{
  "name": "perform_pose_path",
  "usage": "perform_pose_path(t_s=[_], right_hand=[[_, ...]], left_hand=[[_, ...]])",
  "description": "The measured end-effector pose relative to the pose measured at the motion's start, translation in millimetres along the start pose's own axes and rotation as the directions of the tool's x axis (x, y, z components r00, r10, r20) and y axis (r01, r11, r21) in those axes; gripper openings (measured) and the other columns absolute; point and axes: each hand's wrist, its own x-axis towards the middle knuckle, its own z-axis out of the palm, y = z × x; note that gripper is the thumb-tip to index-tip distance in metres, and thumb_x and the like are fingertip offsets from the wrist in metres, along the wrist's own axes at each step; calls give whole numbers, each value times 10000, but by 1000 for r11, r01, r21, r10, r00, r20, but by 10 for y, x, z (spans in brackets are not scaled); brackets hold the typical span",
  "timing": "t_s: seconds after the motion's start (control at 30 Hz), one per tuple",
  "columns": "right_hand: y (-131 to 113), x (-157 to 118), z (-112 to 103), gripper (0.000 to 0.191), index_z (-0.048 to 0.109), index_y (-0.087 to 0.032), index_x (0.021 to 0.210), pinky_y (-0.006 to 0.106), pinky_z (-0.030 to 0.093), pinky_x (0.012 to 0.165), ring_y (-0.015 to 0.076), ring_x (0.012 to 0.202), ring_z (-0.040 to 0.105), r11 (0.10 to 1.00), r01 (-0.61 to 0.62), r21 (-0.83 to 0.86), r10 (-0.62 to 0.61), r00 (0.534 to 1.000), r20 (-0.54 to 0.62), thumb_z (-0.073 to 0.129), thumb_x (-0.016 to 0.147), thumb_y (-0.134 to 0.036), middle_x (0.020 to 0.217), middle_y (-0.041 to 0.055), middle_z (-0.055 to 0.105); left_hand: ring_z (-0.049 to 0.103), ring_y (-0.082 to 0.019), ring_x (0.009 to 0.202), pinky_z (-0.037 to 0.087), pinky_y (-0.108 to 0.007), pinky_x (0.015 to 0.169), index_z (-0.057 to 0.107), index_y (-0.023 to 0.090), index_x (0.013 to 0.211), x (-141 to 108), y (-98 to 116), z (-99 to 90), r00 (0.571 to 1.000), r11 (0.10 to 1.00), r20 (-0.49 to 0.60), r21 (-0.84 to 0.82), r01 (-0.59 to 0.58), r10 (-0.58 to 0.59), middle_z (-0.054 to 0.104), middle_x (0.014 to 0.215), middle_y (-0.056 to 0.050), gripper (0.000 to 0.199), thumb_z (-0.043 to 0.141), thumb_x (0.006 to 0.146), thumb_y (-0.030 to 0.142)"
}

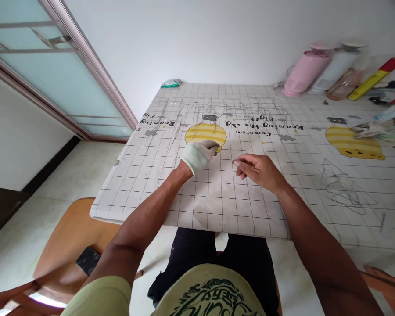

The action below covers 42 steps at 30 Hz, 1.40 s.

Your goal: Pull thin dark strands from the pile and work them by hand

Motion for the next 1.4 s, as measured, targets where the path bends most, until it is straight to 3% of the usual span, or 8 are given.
perform_pose_path(t_s=[0.2, 0.4, 0.67, 0.87, 0.93, 1.07, 1.2, 1.4], right_hand=[[-33, 5, 156, 444, 743, -223, 846, 269, 440, 443, 127, 455, 544, 996, -77, -52, 73, 995, -64, 658, 1017, -624, 580, -5, 638], [-7, 26, 242, 463, 731, -219, 858, 272, 404, 459, 116, 427, 458, 995, -85, -59, 80, 993, -83, 607, 1045, -624, 482, -38, 524], [4, -15, 66, 416, 751, -226, 985, 276, 438, 501, 117, 430, 507, 994, -16, -108, 14, 1000, -21, 673, 1005, -634, 516, -53, 560], [28, -40, 99, 404, 739, -234, 873, 290, 468, 524, 126, 431, 535, 984, 43, -172, -40, 999, 18, 640, 1029, -593, 499, -42, 567], [35, -45, 81, 419, 730, -237, 873, 288, 464, 508, 130, 424, 537, 985, 13, -169, -1, 998, 70, 631, 1029, -613, 485, -46, 550], [38, -40, -72, 432, 757, -240, 1122, 303, 548, 573, 173, 575, 684, 992, -63, -110, 86, 971, 221, 634, 1023, -642, 698, 8, 732], [-4, 16, -140, 430, 780, -229, 1084, 341, 602, 732, 215, 816, 751, 998, 17, -65, -10, 995, 95, 649, 1017, -632, 914, 67, 794], [-137, 213, 147, 293, 747, -233, 862, 312, 558, 651, 173, 677, 693, 994, 11, -112, -11, 1000, -4, 724, 973, -504, 782, 23, 752]], left_hand=[[746, -160, 896, 571, -286, 888, 817, 246, 966, -15, 4, 35, 998, 998, -47, 46, -30, 32, 816, 905, 19, 269, 548, 974, 249], [743, -155, 897, 565, -278, 889, 822, 242, 990, -23, 2, 51, 997, 999, -68, 35, -32, 34, 815, 893, 12, 269, 553, 978, 257], [735, -147, 819, 587, -271, 842, 827, 222, 1094, 84, -97, -36, 998, 997, -56, -73, 17, -21, 818, 896, -13, 287, 564, 984, 260], [732, -157, 837, 584, -270, 821, 830, 231, 1052, 78, -103, -50, 999, 999, -29, -33, 42, -43, 818, 910, -15, 286, 554, 994, 278], [730, -157, 837, 582, -270, 812, 830, 233, 1023, 77, -102, -52, 999, 999, -9, -26, 33, -34, 816, 908, -12, 288, 548, 998, 285], [730, -150, 831, 581, -268, 817, 828, 227, 1048, 72, -92, -61, 999, 999, 33, -43, 26, -24, 817, 915, -10, 279, 560, 990, 277], [739, -144, 831, 575, -257, 815, 833, 226, 1060, 42, -73, -42, 997, 998, 75, -53, 16, -11, 819, 899, -6, 264, 588, 980, 284], [748, -149, 928, 563, -254, 908, 847, 267, 1024, -20, -56, 40, 992, 993, 86, 64, -98, 92, 826, 912, 16, 232, 630, 957, 225]])
